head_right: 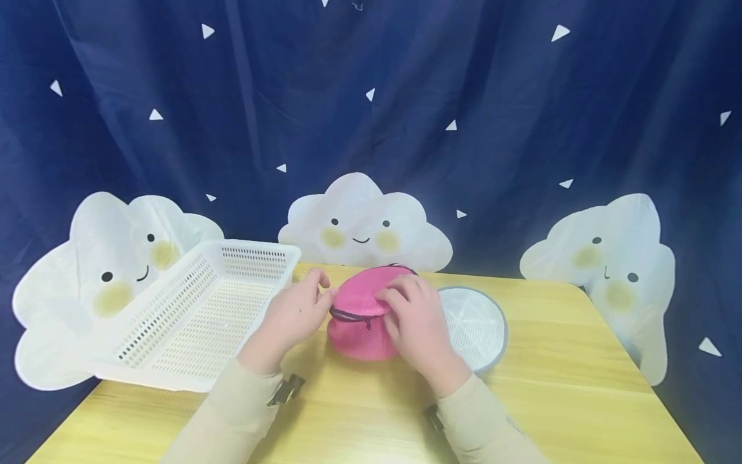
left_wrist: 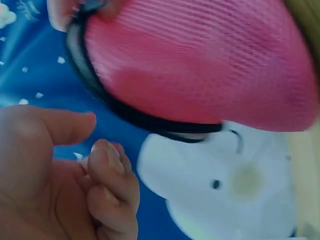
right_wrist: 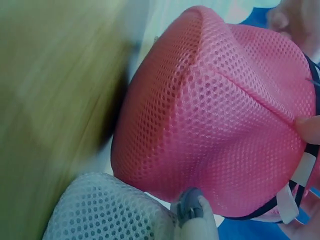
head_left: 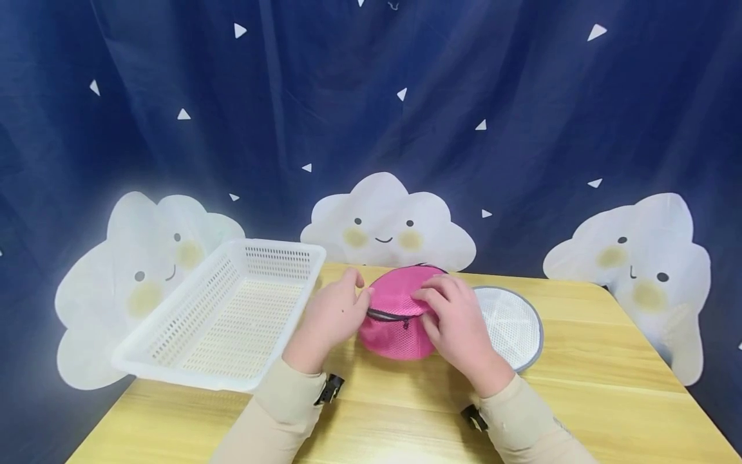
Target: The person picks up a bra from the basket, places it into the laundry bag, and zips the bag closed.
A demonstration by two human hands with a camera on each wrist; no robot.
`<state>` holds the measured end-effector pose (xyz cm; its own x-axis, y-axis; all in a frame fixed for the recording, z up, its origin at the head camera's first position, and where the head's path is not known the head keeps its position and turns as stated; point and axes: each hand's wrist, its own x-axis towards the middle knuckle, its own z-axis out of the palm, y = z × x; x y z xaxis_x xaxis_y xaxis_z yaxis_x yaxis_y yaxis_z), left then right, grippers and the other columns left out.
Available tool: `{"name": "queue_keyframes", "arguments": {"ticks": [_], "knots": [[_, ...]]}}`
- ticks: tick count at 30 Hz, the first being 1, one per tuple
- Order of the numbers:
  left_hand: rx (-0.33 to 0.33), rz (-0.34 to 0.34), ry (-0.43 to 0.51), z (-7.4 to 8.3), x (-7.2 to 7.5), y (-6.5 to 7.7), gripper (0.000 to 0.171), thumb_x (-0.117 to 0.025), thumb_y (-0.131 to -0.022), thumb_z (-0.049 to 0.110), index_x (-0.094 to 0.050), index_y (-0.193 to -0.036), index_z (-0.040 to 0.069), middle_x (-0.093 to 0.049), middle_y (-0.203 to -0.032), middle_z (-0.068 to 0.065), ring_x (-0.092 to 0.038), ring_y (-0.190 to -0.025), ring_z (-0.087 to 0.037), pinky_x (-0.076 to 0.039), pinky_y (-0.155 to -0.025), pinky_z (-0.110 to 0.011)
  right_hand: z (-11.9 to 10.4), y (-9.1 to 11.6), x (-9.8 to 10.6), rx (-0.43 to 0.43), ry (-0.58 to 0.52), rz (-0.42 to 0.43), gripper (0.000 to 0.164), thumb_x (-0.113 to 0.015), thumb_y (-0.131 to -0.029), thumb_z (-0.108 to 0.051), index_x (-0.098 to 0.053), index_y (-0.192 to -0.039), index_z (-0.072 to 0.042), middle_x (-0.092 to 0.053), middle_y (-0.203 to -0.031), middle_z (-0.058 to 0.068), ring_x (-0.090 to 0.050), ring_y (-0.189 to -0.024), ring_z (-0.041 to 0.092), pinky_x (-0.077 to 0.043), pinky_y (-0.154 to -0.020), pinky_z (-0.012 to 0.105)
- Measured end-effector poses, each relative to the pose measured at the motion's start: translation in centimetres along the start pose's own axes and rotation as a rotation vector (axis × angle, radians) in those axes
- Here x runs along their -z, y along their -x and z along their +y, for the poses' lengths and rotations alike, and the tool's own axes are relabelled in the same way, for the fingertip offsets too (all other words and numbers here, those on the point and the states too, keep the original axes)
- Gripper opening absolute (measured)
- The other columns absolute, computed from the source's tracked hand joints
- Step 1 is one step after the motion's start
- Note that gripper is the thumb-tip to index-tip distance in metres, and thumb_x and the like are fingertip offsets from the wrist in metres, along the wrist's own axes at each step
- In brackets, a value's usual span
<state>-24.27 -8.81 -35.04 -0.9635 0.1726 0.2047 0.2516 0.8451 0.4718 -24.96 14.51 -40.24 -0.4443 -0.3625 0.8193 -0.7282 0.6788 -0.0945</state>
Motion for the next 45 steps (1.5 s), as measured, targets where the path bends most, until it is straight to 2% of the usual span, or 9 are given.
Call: {"name": "queue_keyframes", "arguments": {"ticks": [4, 8, 14, 18, 22, 27, 32, 39, 45], "knots": [[-0.153, 0.013, -0.070, 1.7, 0.3, 1.5, 0.026, -0.061, -0.099, 0.042, -0.052, -0.089, 0.019, -0.053, -0.061, 0.007, -0.051, -0.053, -0.015, -0.042, -0.051, -0.033, 0.1, 0.2, 0.2, 0.008, 0.015, -0.023, 0.025, -0.068, -0.085, -0.006, -0.075, -0.107, -0.013, -0.066, -0.114, 0.010, -0.055, -0.113, 0.035, -0.038, -0.101, 0.050], [-0.256, 0.017, -0.138, 3.0, -0.5, 2.4, 0.029, -0.067, -0.094, 0.039, -0.049, -0.082, 0.021, -0.047, -0.059, 0.009, -0.047, -0.050, -0.012, -0.039, -0.048, -0.031, 0.1, 0.2, 0.4, 0.031, 0.020, -0.061, 0.025, -0.069, -0.086, -0.007, -0.076, -0.109, -0.014, -0.066, -0.114, 0.008, -0.058, -0.110, 0.033, -0.040, -0.099, 0.048], [-0.253, 0.088, -0.187, 3.6, -1.4, 2.6, 0.031, -0.077, -0.088, 0.038, -0.052, -0.084, 0.019, -0.045, -0.060, 0.009, -0.049, -0.052, -0.014, -0.039, -0.049, -0.032, -0.1, 0.2, 0.3, 0.072, -0.018, -0.095, 0.026, -0.069, -0.085, -0.003, -0.073, -0.108, -0.013, -0.067, -0.113, 0.007, -0.061, -0.107, 0.027, -0.046, -0.096, 0.046], [-0.242, 0.097, -0.192, 3.8, -1.8, 2.5, 0.034, -0.080, -0.085, 0.040, -0.054, -0.088, 0.019, -0.048, -0.062, 0.010, -0.054, -0.055, -0.017, -0.041, -0.051, -0.033, -0.4, 0.3, -0.1, 0.096, -0.047, -0.105, 0.023, -0.071, -0.085, -0.004, -0.071, -0.106, -0.012, -0.067, -0.111, 0.006, -0.062, -0.107, 0.025, -0.047, -0.097, 0.043], [-0.271, 0.116, -0.227, 4.0, -2.1, 2.5, 0.037, -0.082, -0.084, 0.037, -0.052, -0.089, 0.017, -0.047, -0.062, 0.009, -0.057, -0.054, -0.020, -0.042, -0.050, -0.035, -0.6, 0.5, -0.4, 0.110, -0.057, -0.103, 0.020, -0.074, -0.085, -0.008, -0.071, -0.104, -0.012, -0.067, -0.111, 0.005, -0.062, -0.107, 0.025, -0.045, -0.099, 0.040], [-0.324, 0.177, -0.300, 4.1, -2.7, 2.5, 0.034, -0.081, -0.084, 0.027, -0.050, -0.089, 0.013, -0.051, -0.063, 0.004, -0.063, -0.057, -0.025, -0.045, -0.047, -0.038, -0.7, 0.6, -0.4, 0.117, -0.057, -0.080, 0.019, -0.075, -0.084, -0.008, -0.071, -0.103, -0.011, -0.067, -0.109, 0.005, -0.062, -0.106, 0.024, -0.045, -0.100, 0.038], [-0.357, 0.189, -0.298, 4.0, -3.1, 2.7, 0.027, -0.077, -0.087, 0.019, -0.052, -0.094, 0.012, -0.055, -0.066, 0.001, -0.065, -0.062, -0.024, -0.047, -0.048, -0.038, -0.7, 0.8, -0.7, 0.117, -0.064, -0.061, 0.019, -0.072, -0.084, -0.006, -0.069, -0.102, -0.010, -0.068, -0.106, 0.004, -0.063, -0.104, 0.023, -0.045, -0.099, 0.037], [-0.344, 0.187, -0.296, 4.3, -3.4, 2.9, 0.032, -0.081, -0.086, 0.028, -0.055, -0.099, 0.014, -0.061, -0.073, 0.002, -0.067, -0.065, -0.022, -0.048, -0.048, -0.037, -0.9, 0.9, -0.6, 0.093, -0.061, -0.039, 0.020, -0.078, -0.082, -0.005, -0.067, -0.098, -0.008, -0.068, -0.103, 0.004, -0.063, -0.102, 0.023, -0.046, -0.097, 0.039], [-0.369, 0.210, -0.283, 4.4, -3.9, 2.8, 0.034, -0.082, -0.086, 0.025, -0.056, -0.105, 0.014, -0.062, -0.078, 0.001, -0.067, -0.069, -0.023, -0.051, -0.052, -0.037, -1.0, 0.8, -0.6, 0.155, -0.081, 0.059, 0.016, -0.077, -0.081, -0.002, -0.070, -0.095, -0.006, -0.070, -0.097, 0.004, -0.066, -0.095, 0.023, -0.049, -0.092, 0.040]]}}
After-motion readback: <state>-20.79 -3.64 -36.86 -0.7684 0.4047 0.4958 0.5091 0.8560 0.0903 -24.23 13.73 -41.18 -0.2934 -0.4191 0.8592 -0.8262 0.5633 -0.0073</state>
